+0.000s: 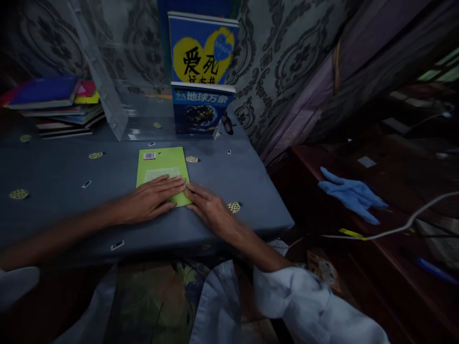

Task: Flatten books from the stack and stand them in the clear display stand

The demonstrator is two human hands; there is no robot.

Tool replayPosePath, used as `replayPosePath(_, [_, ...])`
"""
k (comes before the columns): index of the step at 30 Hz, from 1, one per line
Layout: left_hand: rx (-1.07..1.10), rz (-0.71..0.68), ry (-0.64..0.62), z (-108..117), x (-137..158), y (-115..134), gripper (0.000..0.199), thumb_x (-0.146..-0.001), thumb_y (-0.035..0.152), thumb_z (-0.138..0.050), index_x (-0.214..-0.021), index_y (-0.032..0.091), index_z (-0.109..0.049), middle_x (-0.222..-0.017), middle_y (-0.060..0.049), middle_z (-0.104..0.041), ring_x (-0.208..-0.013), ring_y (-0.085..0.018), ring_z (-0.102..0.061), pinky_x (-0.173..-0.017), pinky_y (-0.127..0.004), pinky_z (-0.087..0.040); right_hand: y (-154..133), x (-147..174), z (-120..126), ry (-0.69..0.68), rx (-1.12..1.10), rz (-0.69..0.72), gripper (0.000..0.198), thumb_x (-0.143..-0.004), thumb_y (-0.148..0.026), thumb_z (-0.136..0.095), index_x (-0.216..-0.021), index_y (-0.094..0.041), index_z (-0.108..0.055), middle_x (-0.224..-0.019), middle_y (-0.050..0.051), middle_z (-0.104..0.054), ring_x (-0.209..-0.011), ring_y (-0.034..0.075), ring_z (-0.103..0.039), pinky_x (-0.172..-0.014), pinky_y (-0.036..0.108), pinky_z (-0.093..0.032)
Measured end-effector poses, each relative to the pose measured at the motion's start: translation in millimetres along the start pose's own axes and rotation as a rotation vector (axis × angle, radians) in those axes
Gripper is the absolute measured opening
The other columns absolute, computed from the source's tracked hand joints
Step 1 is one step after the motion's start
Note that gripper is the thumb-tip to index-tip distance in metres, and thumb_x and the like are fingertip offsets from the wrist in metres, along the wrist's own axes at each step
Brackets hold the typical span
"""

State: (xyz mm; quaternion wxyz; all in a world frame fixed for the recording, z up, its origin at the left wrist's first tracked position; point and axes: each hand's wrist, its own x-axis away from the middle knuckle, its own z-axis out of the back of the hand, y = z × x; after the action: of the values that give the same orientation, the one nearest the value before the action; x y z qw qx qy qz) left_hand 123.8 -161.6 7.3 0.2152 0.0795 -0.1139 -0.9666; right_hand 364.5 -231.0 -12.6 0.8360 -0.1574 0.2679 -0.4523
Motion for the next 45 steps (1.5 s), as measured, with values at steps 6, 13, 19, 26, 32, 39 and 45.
replayPosePath(6, [-0.027,0.04,-0.009,-1,-4,-5,0.054,-0.106,0.043,-0.032,-0.153,0.017,-0.039,-0.161,-0.008,-0.036,-0.151,-0.018,-0.029,-0.126,-0.041,-0.019,2,-6,-4,0.084,0.025,0.009,0.032,-0.101,-0.024,-0.052,-0.129,-0.021,-0.068,-0.137,0.01,-0.064,-0.125,0.026,-0.063,-0.109,0.047,-0.053])
replayPosePath(13, [-0.039,-0.022,-0.062,1,4,13,0.049,-0.107,0.037,-0.032,-0.153,0.019,-0.038,-0.162,-0.006,-0.034,-0.151,-0.016,-0.028,-0.127,-0.038,-0.015,-19,13,-8,0.151,0.122,0.031,0.033,-0.103,-0.022,-0.044,-0.125,-0.019,-0.069,-0.13,0.013,-0.069,-0.12,0.025,-0.067,-0.105,0.045,-0.057])
replayPosePath(19, [0.01,-0.088,-0.087,7,18,18,0.051,-0.107,0.038,-0.036,-0.154,0.02,-0.035,-0.162,-0.005,-0.035,-0.152,-0.014,-0.026,-0.127,-0.034,-0.013,-27,23,-9,0.219,0.225,0.138,0.033,-0.101,-0.016,-0.048,-0.13,-0.017,-0.064,-0.126,0.015,-0.07,-0.121,0.026,-0.065,-0.103,0.047,-0.058])
replayPosePath(26, [0.058,0.105,-0.057,21,41,-44,0.054,-0.108,0.044,-0.026,-0.157,0.02,-0.031,-0.164,-0.005,-0.029,-0.153,-0.017,-0.023,-0.127,-0.039,-0.012,-26,-1,-7,0.099,0.279,0.258,0.033,-0.101,-0.016,-0.05,-0.132,-0.016,-0.061,-0.128,0.014,-0.07,-0.127,0.027,-0.061,-0.108,0.052,-0.053])
replayPosePath(32, [0.098,0.375,0.11,33,53,-109,0.068,-0.105,0.056,-0.019,-0.156,0.014,-0.033,-0.164,-0.011,-0.029,-0.153,-0.024,-0.024,-0.124,-0.044,-0.022,-30,-52,-13,-0.152,0.234,0.321,0.037,-0.102,-0.025,-0.051,-0.137,-0.015,-0.058,-0.141,0.014,-0.061,-0.139,0.028,-0.049,-0.115,0.051,-0.045])
replayPosePath(39, [0.123,0.332,0.094,32,63,-105,0.061,-0.106,0.048,-0.022,-0.156,0.017,-0.033,-0.162,-0.009,-0.033,-0.151,-0.023,-0.03,-0.123,-0.044,-0.025,-28,-88,-30,-0.265,0.13,0.382,0.053,-0.097,-0.043,-0.062,-0.142,-0.016,-0.054,-0.149,0.016,-0.053,-0.147,0.029,-0.038,-0.12,0.054,-0.034])
replayPosePath(45, [0.124,0.289,0.093,20,83,-74,0.054,-0.107,0.041,-0.028,-0.157,0.021,-0.033,-0.163,-0.007,-0.032,-0.151,-0.021,-0.029,-0.124,-0.042,-0.026,-25,-84,-38,-0.201,0.115,0.393,0.051,-0.098,-0.042,-0.06,-0.142,-0.017,-0.054,-0.148,0.016,-0.054,-0.145,0.028,-0.041,-0.12,0.054,-0.034])
